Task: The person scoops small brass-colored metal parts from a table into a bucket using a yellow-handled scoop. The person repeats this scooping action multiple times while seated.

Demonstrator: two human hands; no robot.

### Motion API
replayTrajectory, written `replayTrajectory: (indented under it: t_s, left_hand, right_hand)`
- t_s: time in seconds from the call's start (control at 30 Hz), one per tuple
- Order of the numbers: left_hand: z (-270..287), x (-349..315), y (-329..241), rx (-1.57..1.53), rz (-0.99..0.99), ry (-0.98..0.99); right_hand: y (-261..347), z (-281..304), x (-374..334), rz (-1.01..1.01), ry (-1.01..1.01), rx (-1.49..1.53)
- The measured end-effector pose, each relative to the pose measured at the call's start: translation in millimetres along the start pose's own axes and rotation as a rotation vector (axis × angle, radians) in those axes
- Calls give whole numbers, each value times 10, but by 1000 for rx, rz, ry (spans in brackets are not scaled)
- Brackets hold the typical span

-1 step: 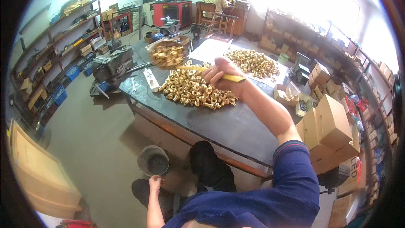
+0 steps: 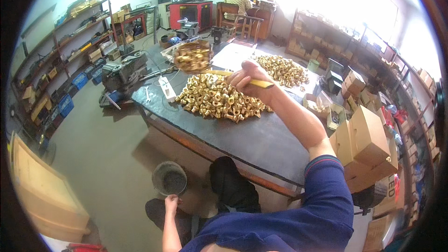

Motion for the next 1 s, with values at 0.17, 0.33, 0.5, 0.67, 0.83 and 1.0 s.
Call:
replayTrajectory:
  t_s: [0.17,0.33,0.5,0.67,0.83,1.0]
  left_hand:
    - [-141,-21,-103,-14,107,41]
    - [18,92,45,-59,219,-16]
    - [218,168,103,-50,291,-120]
    - [161,330,150,-56,344,-183]
    - [253,291,95,-62,369,-211]
    - [124,284,-83,5,394,-175]
  right_hand:
    - [1024,128,-341,339,-179,-98]
    - [2069,372,-577,435,-190,-231]
    - [2657,454,-655,876,-225,-559]
    - [3763,740,-877,1117,-579,-992]
    - [4322,1117,-789,1132,-1189,-1421]
    - [4670,1538,-949,1276,-1144,-1720]
Point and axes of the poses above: each hand's wrist, its own x-axis towards the middle knuckle, its own z-axis out of the back of the hand, y = z × x, the point moved 3 cm from there along x, towards the middle knuckle, and after that the axes turned 1 degree about z, right-handed, at the moved point
